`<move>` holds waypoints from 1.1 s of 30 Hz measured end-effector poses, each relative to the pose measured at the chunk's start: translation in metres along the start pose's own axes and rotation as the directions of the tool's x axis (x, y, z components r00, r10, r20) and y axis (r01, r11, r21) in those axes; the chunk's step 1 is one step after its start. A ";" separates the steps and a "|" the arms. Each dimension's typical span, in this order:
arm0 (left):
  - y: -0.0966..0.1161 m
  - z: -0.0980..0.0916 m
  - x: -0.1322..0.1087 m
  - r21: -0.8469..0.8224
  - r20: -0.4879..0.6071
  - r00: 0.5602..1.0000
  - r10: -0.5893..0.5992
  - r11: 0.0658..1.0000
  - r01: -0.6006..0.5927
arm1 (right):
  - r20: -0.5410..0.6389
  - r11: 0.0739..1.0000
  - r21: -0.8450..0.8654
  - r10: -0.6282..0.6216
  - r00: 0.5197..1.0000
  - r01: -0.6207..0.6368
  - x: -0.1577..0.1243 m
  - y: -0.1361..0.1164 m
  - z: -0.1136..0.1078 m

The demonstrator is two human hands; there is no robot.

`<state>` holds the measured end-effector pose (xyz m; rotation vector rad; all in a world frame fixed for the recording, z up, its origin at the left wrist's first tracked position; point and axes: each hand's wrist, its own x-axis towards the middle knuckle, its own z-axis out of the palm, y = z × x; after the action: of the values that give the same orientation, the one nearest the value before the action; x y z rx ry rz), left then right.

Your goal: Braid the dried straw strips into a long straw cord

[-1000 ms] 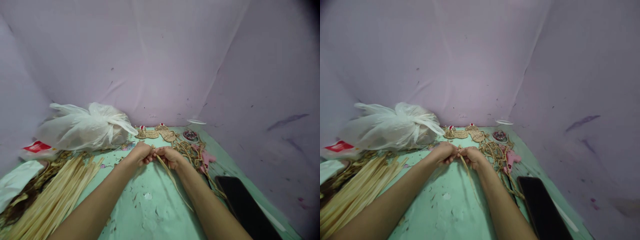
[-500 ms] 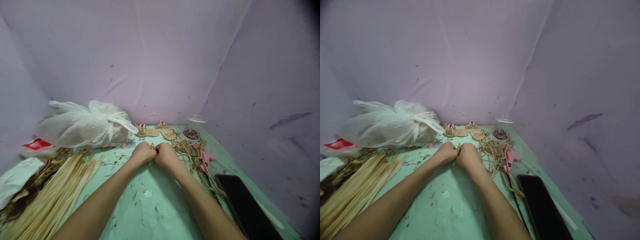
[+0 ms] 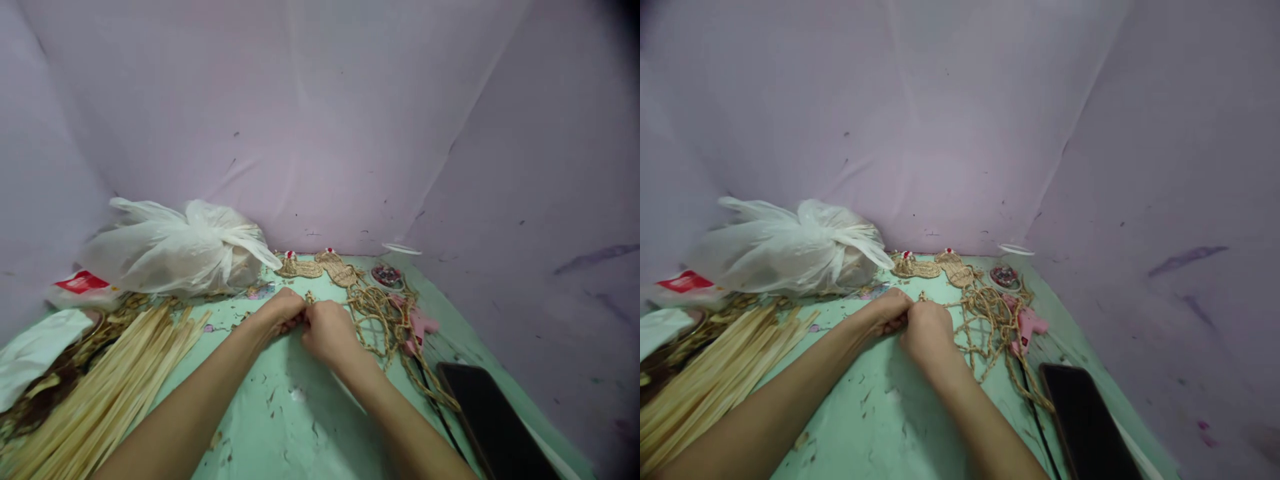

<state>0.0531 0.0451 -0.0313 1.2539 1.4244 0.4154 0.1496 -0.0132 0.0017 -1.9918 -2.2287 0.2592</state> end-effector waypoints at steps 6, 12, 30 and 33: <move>-0.001 -0.015 0.002 -0.086 0.212 0.977 -0.010 0.996 0.029 | -0.095 0.930 0.345 0.165 0.982 -0.123 0.019 0.035 -0.014; 0.000 -0.018 0.003 -0.142 0.293 0.956 0.001 0.989 0.043 | 0.287 0.555 0.753 0.204 0.936 -0.353 0.029 0.029 0.008; 0.006 -0.015 -0.010 0.166 0.129 0.990 0.062 0.983 -0.084 | 0.457 0.242 0.848 0.113 0.882 -0.471 0.032 0.036 0.022; 0.016 -0.019 -0.016 0.370 0.022 0.992 0.123 0.921 -0.122 | 0.433 0.255 0.856 0.126 0.893 -0.451 0.032 0.037 0.024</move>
<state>0.0399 0.0447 -0.0048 1.6549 1.4743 0.2346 0.1768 0.0221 -0.0300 -1.5770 -1.0898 1.5857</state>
